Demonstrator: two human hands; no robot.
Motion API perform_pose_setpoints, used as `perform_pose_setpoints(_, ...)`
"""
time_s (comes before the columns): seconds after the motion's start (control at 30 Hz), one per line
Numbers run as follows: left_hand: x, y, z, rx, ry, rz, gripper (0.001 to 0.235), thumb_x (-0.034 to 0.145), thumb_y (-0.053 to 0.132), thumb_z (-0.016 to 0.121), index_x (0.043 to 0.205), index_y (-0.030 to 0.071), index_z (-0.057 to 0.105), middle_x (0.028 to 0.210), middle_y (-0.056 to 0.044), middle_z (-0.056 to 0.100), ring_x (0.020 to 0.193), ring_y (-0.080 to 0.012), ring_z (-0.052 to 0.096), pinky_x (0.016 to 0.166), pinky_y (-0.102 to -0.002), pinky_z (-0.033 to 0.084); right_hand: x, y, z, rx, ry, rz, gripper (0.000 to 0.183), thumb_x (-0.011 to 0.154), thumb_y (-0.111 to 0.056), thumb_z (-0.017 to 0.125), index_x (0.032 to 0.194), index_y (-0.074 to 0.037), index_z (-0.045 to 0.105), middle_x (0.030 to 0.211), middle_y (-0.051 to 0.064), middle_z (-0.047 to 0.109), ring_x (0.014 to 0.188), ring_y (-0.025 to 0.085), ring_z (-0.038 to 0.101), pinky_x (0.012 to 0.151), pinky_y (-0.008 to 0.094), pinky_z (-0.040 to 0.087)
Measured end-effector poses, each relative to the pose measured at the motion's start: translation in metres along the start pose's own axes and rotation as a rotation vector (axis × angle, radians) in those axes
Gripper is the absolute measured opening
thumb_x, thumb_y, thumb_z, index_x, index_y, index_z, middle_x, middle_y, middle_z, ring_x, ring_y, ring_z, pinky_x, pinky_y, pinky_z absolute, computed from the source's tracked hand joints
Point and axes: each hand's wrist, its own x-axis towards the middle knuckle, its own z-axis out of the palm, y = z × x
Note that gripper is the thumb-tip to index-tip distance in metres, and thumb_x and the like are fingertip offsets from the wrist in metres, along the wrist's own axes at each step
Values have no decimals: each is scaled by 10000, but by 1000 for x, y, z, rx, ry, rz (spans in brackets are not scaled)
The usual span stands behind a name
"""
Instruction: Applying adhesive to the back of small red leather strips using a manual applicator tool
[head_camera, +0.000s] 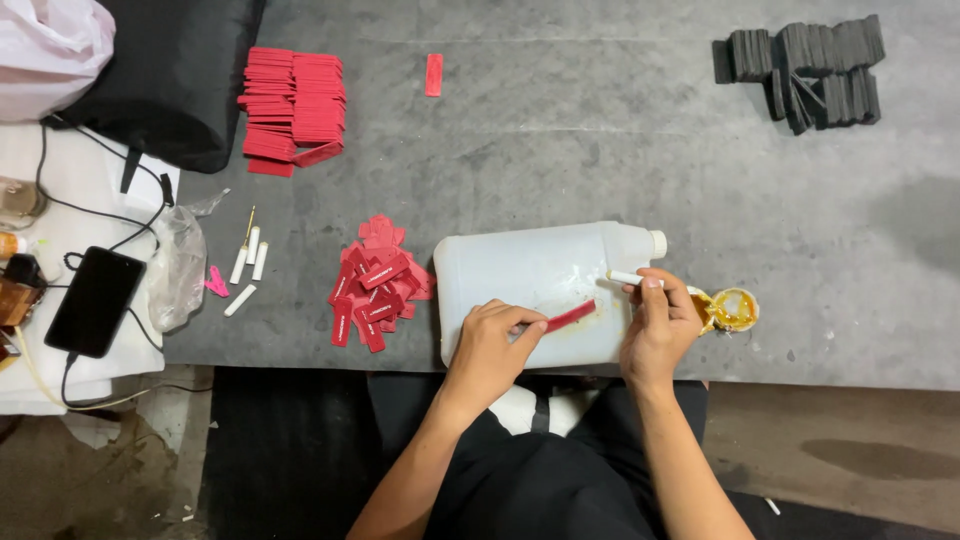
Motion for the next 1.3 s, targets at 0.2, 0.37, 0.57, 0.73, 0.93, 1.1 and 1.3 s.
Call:
perform_pose_setpoints(0.2, 46, -31, -49, -206, 118, -327, 84, 828, 141, 784, 886, 162, 841, 813, -72, 774, 699, -153, 602, 665, -311, 507, -4, -24, 13, -177, -55, -14, 124, 1037, -28, 633, 1086, 64, 701, 836, 102, 633, 788, 160, 686, 775, 246, 558)
perform_pose_setpoints(0.37, 153, -128, -84, -154, 404, -531, 193, 815, 232, 716, 932, 157, 849, 872, 51, 820, 830, 4, 707, 768, -190, 536, -9, -48, 40, -466, -173, -80, 132, 1061, -125, 611, 1089, -29, 698, 972, 81, 713, 900, 168, 716, 832, 259, 539)
perform_pose_setpoints(0.57, 280, -270, -81, 16, 521, -585, 228, 751, 194, 651, 847, 196, 858, 843, 14, 810, 775, -35, 740, 716, -228, 548, -1, -42, 56, -590, -264, -161, 154, 1043, -119, 618, 1099, -10, 712, 917, 103, 694, 852, 163, 673, 785, 247, 495)
perform_pose_setpoints(0.73, 306, -285, -79, 81, 452, -591, 248, 796, 105, 599, 783, 178, 837, 779, 17, 801, 739, -75, 728, 713, -253, 534, 0, -40, 61, -633, -271, -171, 186, 1028, -162, 632, 1080, -5, 717, 854, 86, 676, 715, 117, 583, 664, 217, 408)
perform_pose_setpoints(0.93, 305, -283, -79, 326, 300, -409, 135, 871, 82, 551, 856, 188, 633, 926, -73, 492, 919, -273, 469, 688, -410, 422, 2, -38, 58, -585, -274, -145, 179, 1022, -160, 640, 1074, -6, 715, 840, 78, 664, 747, 126, 596, 687, 220, 418)
perform_pose_setpoints(1.1, 311, -278, -75, 358, 274, -365, 379, 872, 20, 512, 1122, 83, 790, 1151, -208, 725, 950, -452, 702, 872, -497, 554, 2, -39, 56, -569, -276, -143, 181, 1018, -154, 642, 1063, 3, 719, 839, 87, 682, 776, 149, 644, 694, 229, 460)
perform_pose_setpoints(1.3, 328, -266, -79, 400, 154, -506, 447, 923, 101, 429, 1261, 190, 708, 1302, -77, 613, 1076, -413, 651, 907, -540, 499, 2, -40, 57, -533, -275, -140, 168, 1014, -147, 642, 1053, -4, 720, 826, 84, 674, 768, 147, 626, 714, 230, 449)
